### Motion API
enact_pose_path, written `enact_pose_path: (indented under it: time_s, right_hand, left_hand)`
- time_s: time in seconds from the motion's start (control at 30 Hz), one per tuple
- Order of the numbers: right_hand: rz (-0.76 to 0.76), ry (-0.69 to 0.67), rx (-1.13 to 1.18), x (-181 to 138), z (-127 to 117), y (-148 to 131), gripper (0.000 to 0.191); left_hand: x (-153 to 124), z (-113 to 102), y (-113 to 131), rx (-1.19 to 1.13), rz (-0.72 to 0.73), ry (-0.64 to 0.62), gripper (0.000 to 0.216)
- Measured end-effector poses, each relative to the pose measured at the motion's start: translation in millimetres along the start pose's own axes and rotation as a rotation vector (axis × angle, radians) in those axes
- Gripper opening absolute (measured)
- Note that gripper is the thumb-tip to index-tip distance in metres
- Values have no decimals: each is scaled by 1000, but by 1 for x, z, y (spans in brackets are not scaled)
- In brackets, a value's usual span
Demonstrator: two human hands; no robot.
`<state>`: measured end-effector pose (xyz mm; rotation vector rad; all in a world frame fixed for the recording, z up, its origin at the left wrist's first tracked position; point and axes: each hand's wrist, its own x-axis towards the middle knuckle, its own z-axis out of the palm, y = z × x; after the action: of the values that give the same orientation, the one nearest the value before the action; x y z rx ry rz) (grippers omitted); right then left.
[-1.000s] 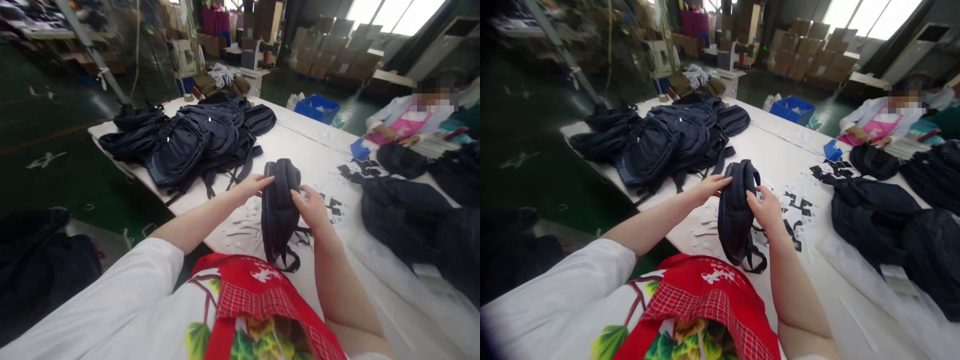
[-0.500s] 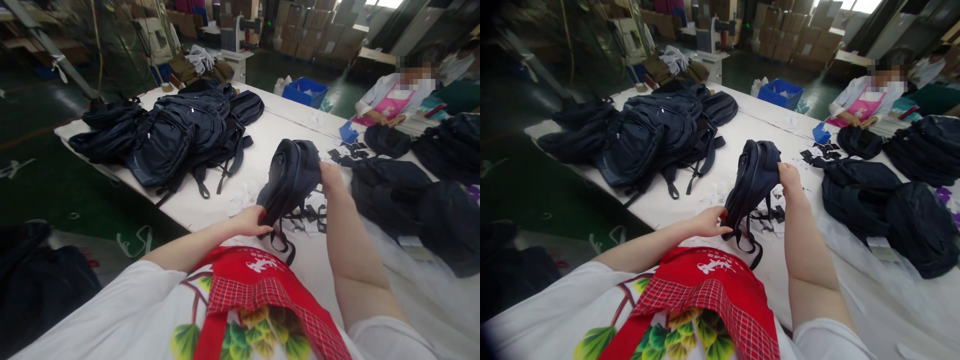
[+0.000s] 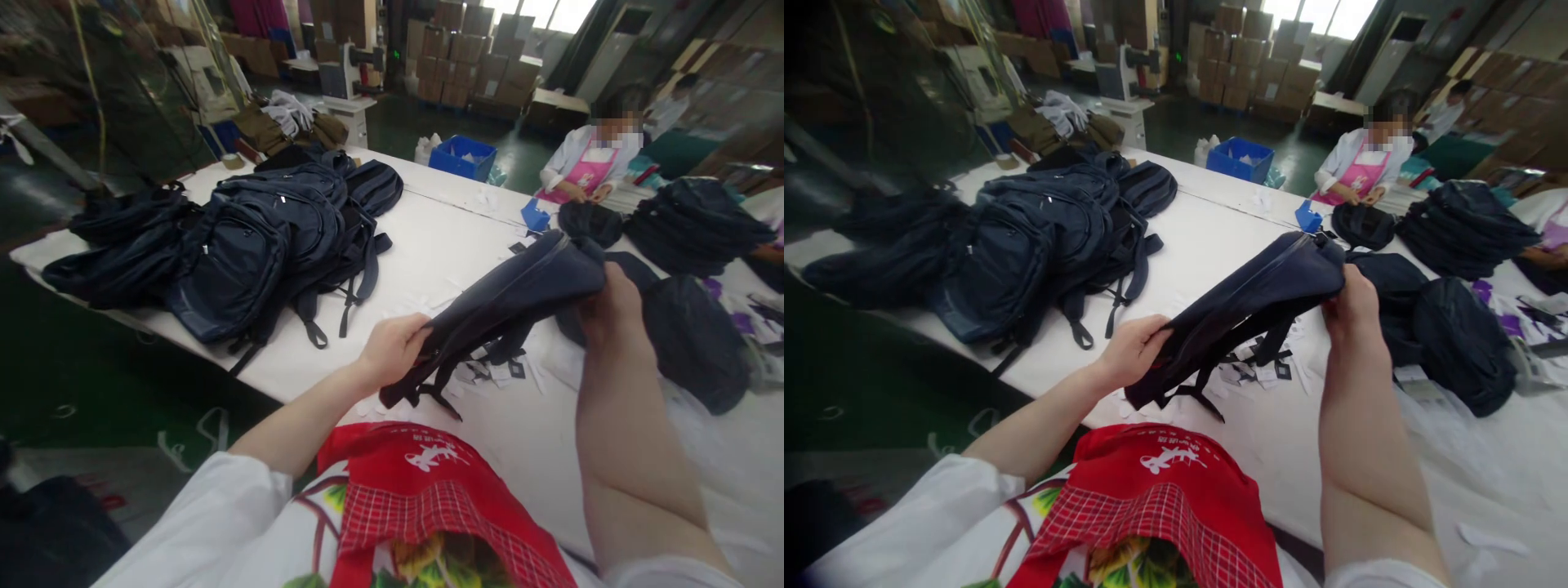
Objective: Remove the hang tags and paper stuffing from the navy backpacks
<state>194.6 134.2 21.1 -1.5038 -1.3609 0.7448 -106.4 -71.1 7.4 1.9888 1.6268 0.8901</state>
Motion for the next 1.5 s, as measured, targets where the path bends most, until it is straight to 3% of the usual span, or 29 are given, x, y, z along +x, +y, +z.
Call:
enact_pose_path:
  time_s: [0.07,0.17,0.23,0.3,0.33,0.37,0.47,0.57,0.73,0.9,1.07,1.23,1.5]
  right_hand:
    - [181,51,73,-13,-22,16,18]
    - [384,72,61,-47,-40,48,23]
    - [336,220,-145,-76,-45,63,19]
    - [179,360,-355,-111,-47,65,21]
    - [70,357,-410,-130,-45,60,25]
    - [-42,275,-414,-149,-41,52,28]
    - [-392,-186,-381,-201,-23,20,25]
    - [-511,-499,-558,-233,-3,-3,19]
    - [-417,-563,-842,-240,8,-10,18]
    - [-453,-675,-850,-233,5,-17,15]
    - [-509,-688,-883,-235,5,-20,19]
    - [-619,-726,-957,-236,8,-21,22]
    - [-596,-661,-1018,-244,13,-27,30]
  left_hand:
    - [3,-11,16,-11,52,-87,28]
    - [8,9,21,-75,-3,-234,26]
    - [11,37,17,-213,-91,-299,23]
    - [14,62,12,-383,-171,-354,23]
    - [16,71,11,-447,-196,-378,23]
    - [17,79,11,-492,-209,-400,23]
    - [22,89,15,-530,-200,-441,22]
    - [26,94,20,-530,-198,-447,22]
    - [26,101,21,-623,-238,-464,19]
    - [23,103,17,-735,-224,-485,22]
    - [21,103,16,-773,-239,-517,26]
    - [21,106,14,-696,-200,-523,28]
    - [22,107,20,-563,-183,-516,31]
